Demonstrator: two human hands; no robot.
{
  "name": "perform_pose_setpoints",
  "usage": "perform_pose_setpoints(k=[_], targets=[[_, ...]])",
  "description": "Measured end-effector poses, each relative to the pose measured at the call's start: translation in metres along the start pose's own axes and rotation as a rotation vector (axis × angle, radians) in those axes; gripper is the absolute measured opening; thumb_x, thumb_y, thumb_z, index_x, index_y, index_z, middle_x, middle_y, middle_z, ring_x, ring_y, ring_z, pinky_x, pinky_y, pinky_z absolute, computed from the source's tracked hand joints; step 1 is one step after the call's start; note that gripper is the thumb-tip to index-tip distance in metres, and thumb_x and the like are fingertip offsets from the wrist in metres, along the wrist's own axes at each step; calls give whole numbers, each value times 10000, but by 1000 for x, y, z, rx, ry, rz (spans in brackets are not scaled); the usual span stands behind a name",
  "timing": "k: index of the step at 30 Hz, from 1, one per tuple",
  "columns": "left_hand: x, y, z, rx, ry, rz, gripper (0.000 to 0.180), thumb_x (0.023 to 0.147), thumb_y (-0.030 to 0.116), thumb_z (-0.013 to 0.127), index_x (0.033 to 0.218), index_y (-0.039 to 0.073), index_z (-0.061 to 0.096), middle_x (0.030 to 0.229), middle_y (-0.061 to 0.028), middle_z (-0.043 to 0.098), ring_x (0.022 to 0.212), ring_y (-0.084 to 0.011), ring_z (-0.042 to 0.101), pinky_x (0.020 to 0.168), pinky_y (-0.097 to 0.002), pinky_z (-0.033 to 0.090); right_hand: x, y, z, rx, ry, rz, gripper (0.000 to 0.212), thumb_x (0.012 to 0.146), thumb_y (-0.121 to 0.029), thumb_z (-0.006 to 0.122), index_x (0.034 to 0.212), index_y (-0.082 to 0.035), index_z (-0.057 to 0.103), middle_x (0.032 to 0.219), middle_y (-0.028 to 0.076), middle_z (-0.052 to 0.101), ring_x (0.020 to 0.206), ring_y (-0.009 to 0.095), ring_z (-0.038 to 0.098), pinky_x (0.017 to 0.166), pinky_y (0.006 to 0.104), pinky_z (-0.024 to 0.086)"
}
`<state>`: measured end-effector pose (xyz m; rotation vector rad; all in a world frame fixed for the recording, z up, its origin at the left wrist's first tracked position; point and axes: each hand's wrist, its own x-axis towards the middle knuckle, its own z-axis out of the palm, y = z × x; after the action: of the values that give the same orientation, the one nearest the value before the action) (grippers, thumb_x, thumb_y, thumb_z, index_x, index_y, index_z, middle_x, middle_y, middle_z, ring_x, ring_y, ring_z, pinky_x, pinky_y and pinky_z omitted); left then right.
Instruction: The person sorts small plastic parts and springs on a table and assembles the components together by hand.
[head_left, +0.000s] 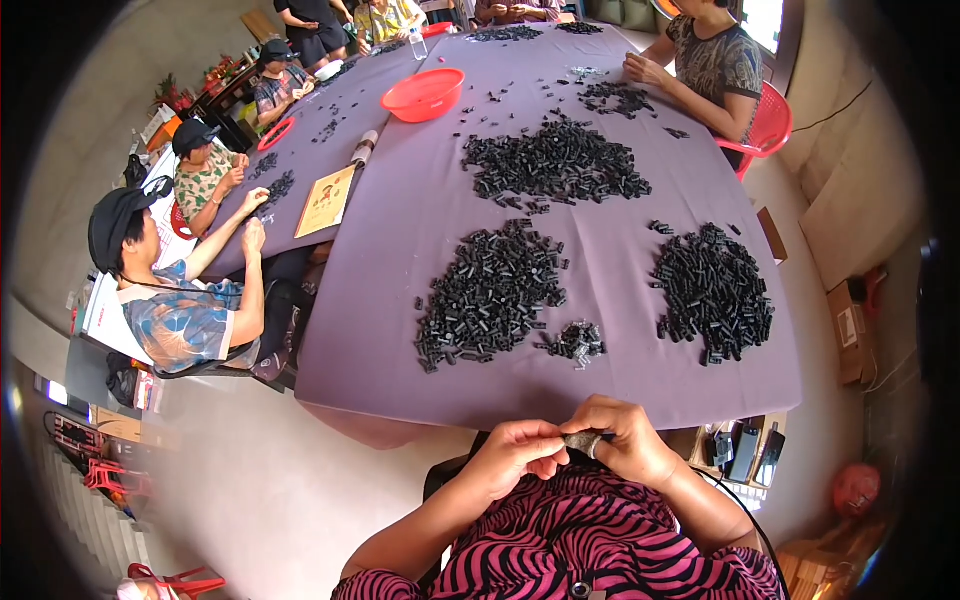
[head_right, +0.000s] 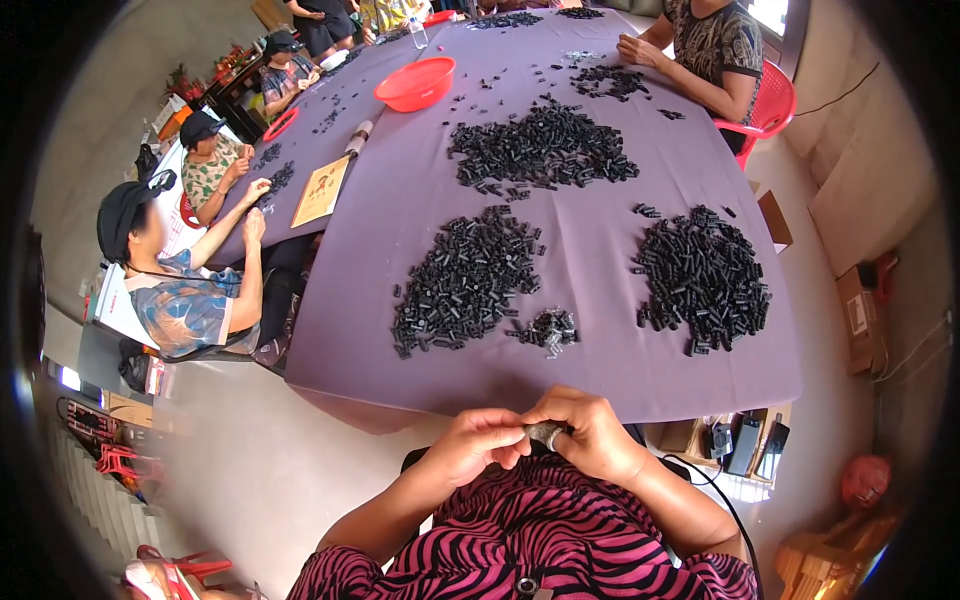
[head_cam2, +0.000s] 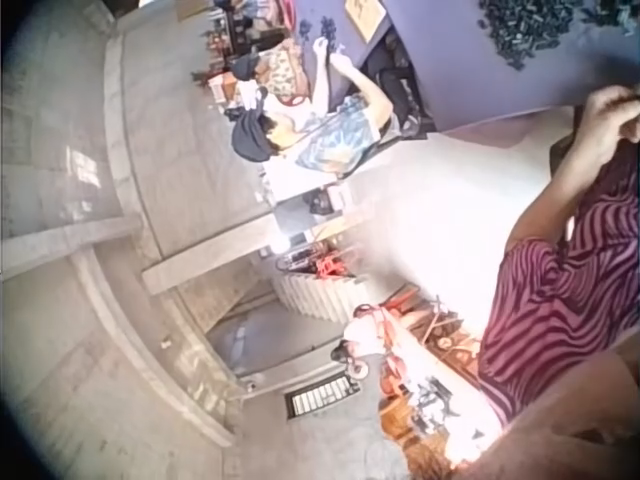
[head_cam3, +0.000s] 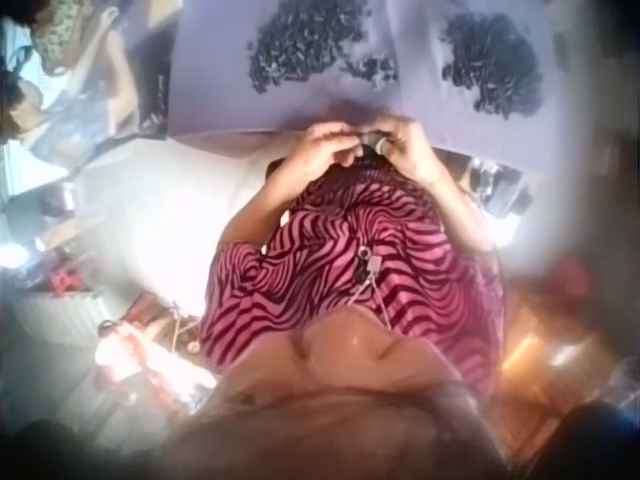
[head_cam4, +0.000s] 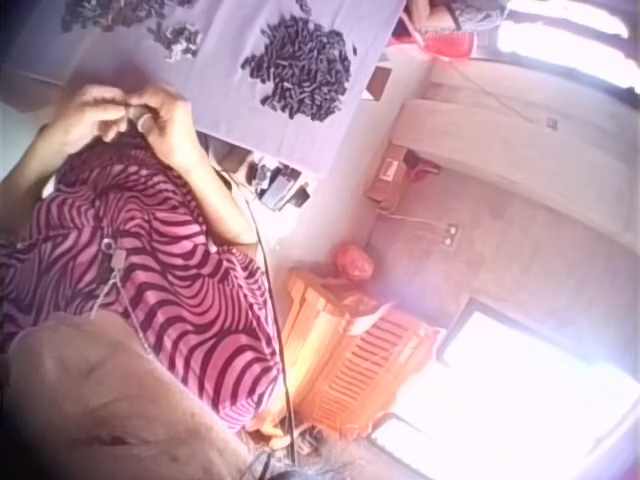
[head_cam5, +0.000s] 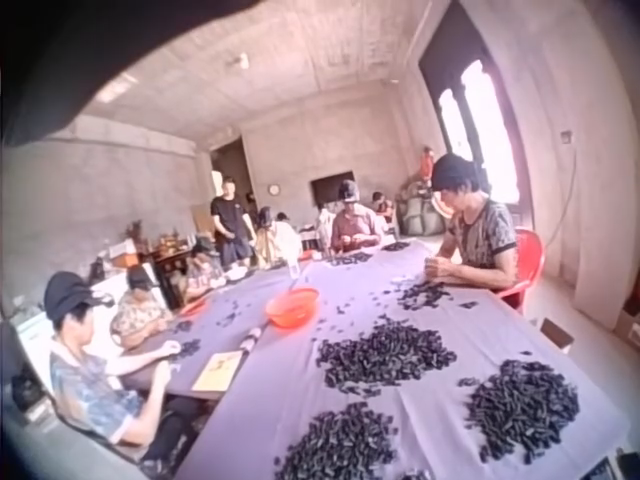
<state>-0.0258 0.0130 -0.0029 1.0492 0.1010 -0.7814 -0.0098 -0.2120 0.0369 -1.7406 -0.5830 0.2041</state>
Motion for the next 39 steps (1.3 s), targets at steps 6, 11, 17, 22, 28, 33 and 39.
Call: perform_pose_setpoints(k=[6,11,17,22,28,33,39], targets=[[3,-7,-6,-17,-17,-4,173,1001,179,644,1078,32,694,905,-53,727,705,-86,656,653,-219,549,-2,5,3,-7,-21,33,336,784,143,588,1068,17,716,959,126,688,908,270,688,848,339,534],[6,-8,-4,-4,18,17,172,997,191,657,1078,42,685,896,-44,720,713,-82,654,669,-216,548,-1,3,3,-33,-1,32,379,784,141,561,1116,22,702,978,129,685,957,260,689,866,331,536],[2,-1,0,66,56,26,154,984,141,661,1078,20,674,906,-62,713,736,-109,655,692,-247,542,-2,3,0,61,25,110,396,772,145,578,1132,16,683,977,153,676,940,289,702,842,359,551],[0,-1,2,110,43,63,161,986,129,658,1093,8,673,915,-64,714,746,-100,647,698,-248,537,-3,4,0,7,1,123,343,781,137,592,1087,14,684,964,144,677,899,278,702,804,347,549],[1,-5,5,197,55,159,170,994,94,642,1122,-15,664,924,-67,716,757,-91,637,711,-242,539,-4,2,2,-11,11,142,319,789,134,602,1069,10,692,954,133,680,874,257,699,780,333,546],[2,-14,4,257,67,218,179,996,74,636,1146,-22,653,937,-69,716,770,-83,636,722,-233,540,-6,4,4,5,22,178,286,811,127,615,1058,10,698,954,125,680,856,228,691,764,316,545],[4,-20,4,274,78,280,178,1001,64,624,1154,-27,637,973,-59,708,801,-83,646,730,-232,543,-5,0,6,12,39,207,248,830,103,635,1055,16,694,951,104,674,858,196,675,768,302,536]])
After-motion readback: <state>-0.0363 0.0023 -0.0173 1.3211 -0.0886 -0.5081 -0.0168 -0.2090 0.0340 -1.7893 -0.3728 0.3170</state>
